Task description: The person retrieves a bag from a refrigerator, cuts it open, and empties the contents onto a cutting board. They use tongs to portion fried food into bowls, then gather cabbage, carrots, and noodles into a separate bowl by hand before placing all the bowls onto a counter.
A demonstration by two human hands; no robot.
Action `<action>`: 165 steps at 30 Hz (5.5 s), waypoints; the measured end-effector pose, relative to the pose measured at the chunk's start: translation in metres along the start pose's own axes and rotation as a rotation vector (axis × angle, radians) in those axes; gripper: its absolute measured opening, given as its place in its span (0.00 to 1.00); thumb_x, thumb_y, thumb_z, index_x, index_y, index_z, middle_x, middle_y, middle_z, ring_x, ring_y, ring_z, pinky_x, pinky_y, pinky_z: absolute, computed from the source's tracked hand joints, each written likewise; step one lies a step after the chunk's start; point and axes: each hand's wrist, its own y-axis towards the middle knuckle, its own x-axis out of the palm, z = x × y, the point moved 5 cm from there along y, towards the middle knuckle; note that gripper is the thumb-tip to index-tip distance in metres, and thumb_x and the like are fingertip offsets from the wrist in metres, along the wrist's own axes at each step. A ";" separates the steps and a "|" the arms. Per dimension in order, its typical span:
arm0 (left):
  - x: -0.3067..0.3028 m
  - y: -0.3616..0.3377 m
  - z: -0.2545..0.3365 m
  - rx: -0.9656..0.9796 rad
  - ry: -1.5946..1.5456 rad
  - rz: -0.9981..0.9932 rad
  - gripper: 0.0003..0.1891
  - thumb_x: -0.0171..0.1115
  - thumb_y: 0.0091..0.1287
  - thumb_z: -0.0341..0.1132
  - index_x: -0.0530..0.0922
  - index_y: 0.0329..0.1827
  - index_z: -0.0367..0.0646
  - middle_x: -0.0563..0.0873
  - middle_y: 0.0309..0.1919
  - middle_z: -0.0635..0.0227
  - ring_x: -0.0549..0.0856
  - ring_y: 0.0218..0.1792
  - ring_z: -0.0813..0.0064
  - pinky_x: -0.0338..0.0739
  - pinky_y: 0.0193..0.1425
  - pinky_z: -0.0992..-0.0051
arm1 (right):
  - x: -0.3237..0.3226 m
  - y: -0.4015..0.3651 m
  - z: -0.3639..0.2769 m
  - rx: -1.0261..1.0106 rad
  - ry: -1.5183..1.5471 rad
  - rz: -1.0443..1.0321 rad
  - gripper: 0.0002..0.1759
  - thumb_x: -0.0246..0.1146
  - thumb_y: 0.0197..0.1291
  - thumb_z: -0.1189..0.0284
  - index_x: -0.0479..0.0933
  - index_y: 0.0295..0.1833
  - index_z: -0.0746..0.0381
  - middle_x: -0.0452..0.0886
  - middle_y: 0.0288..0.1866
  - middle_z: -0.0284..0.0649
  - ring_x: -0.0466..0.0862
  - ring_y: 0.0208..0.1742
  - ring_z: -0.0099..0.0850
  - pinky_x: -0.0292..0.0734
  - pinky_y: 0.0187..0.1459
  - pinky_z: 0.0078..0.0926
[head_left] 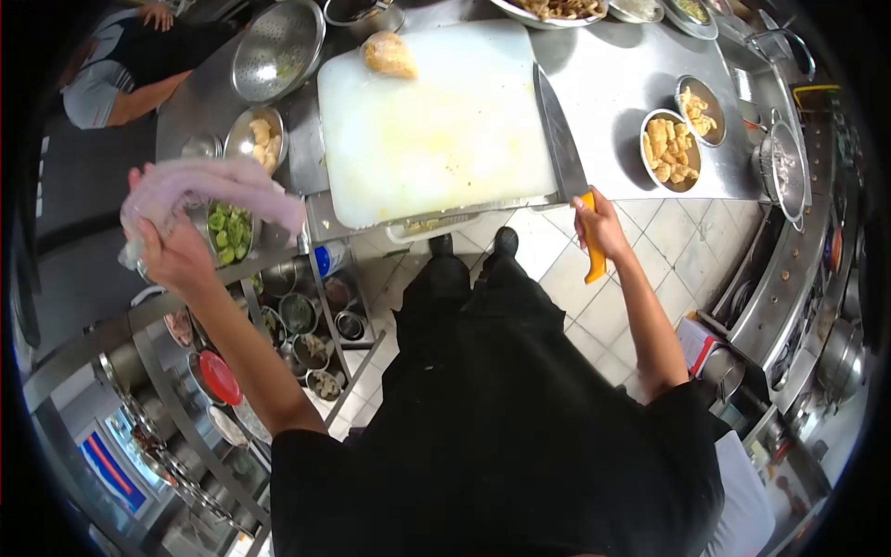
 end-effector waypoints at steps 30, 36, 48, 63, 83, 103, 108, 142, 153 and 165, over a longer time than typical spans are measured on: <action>-0.012 -0.090 -0.202 -0.129 0.486 -0.399 0.13 0.59 0.52 0.20 0.73 0.41 0.38 0.77 0.38 0.58 0.79 0.41 0.63 0.74 0.46 0.68 | 0.294 -0.048 -0.038 -0.196 -0.435 -0.147 0.16 0.58 0.59 0.67 0.64 0.46 0.65 0.74 0.21 0.44 0.75 0.16 0.30 0.69 0.14 0.29; -0.024 -0.048 -0.203 -0.058 0.673 -0.318 0.10 0.59 0.47 0.22 0.73 0.34 0.35 0.76 0.35 0.58 0.77 0.39 0.59 0.70 0.46 0.69 | 0.146 -0.055 -0.003 -0.064 -0.015 0.254 0.16 0.59 0.59 0.65 0.67 0.45 0.65 0.69 0.17 0.36 0.71 0.13 0.25 0.67 0.11 0.24; -0.023 -0.104 -0.202 -0.045 0.479 -0.486 0.14 0.63 0.44 0.19 0.72 0.34 0.37 0.75 0.38 0.62 0.75 0.42 0.67 0.69 0.49 0.70 | 0.234 -0.003 -0.009 -0.111 -0.243 -0.059 0.17 0.60 0.58 0.66 0.64 0.44 0.66 0.72 0.20 0.40 0.73 0.14 0.27 0.69 0.11 0.26; -0.029 -0.051 -0.198 -0.231 0.711 -0.534 0.24 0.60 0.57 0.33 0.67 0.56 0.31 0.71 0.57 0.49 0.70 0.59 0.55 0.61 0.63 0.69 | 0.267 -0.035 -0.035 -0.116 -0.066 -0.205 0.14 0.57 0.59 0.67 0.65 0.44 0.65 0.69 0.17 0.37 0.72 0.16 0.24 0.68 0.14 0.24; -0.025 -0.130 -0.143 -0.632 -0.271 -0.508 0.10 0.53 0.63 0.34 0.72 0.44 0.40 0.74 0.39 0.68 0.73 0.41 0.76 0.66 0.48 0.77 | 0.060 0.025 -0.088 -0.555 -1.075 0.495 0.21 0.59 0.50 0.70 0.73 0.53 0.53 0.77 0.34 0.49 0.79 0.37 0.43 0.73 0.39 0.40; 0.360 -0.287 -0.041 -0.708 -0.158 0.086 0.08 0.54 0.66 0.31 0.77 0.42 0.37 0.79 0.30 0.71 0.77 0.30 0.82 0.73 0.31 0.82 | -0.068 -0.125 -0.207 -1.546 -0.779 -0.493 0.30 0.66 0.44 0.73 0.70 0.57 0.55 0.65 0.61 0.49 0.66 0.61 0.50 0.64 0.58 0.42; 0.424 -0.353 -0.047 -0.573 0.103 -0.189 0.10 0.57 0.64 0.35 0.80 0.38 0.35 0.80 0.27 0.74 0.76 0.28 0.86 0.71 0.32 0.83 | -0.152 -0.152 -0.173 -1.385 -0.863 -0.674 0.26 0.66 0.44 0.74 0.73 0.54 0.59 0.73 0.53 0.46 0.71 0.55 0.44 0.67 0.55 0.36; 0.553 -0.879 -0.311 -1.401 0.390 0.672 0.17 0.56 0.61 0.41 0.77 0.47 0.39 0.80 0.42 0.60 0.79 0.42 0.67 0.73 0.47 0.71 | -0.966 -0.005 -0.269 -1.584 0.210 1.238 0.12 0.53 0.62 0.63 0.69 0.36 0.62 0.72 0.26 0.38 0.72 0.21 0.28 0.70 0.18 0.25; 0.510 -0.905 -0.305 -1.491 0.439 0.665 0.18 0.55 0.60 0.42 0.76 0.48 0.42 0.79 0.47 0.58 0.78 0.47 0.64 0.72 0.51 0.71 | -0.646 0.085 -0.011 -0.461 -0.672 -0.073 0.16 0.50 0.62 0.61 0.70 0.43 0.63 0.75 0.29 0.40 0.74 0.23 0.31 0.73 0.22 0.29; 0.273 -0.915 -0.194 -1.286 0.671 0.743 0.16 0.59 0.56 0.30 0.75 0.48 0.37 0.82 0.36 0.56 0.82 0.30 0.66 0.75 0.27 0.70 | -0.560 -0.025 0.180 0.533 -1.011 -0.703 0.22 0.46 0.63 0.58 0.71 0.51 0.64 0.77 0.32 0.42 0.77 0.26 0.34 0.76 0.26 0.33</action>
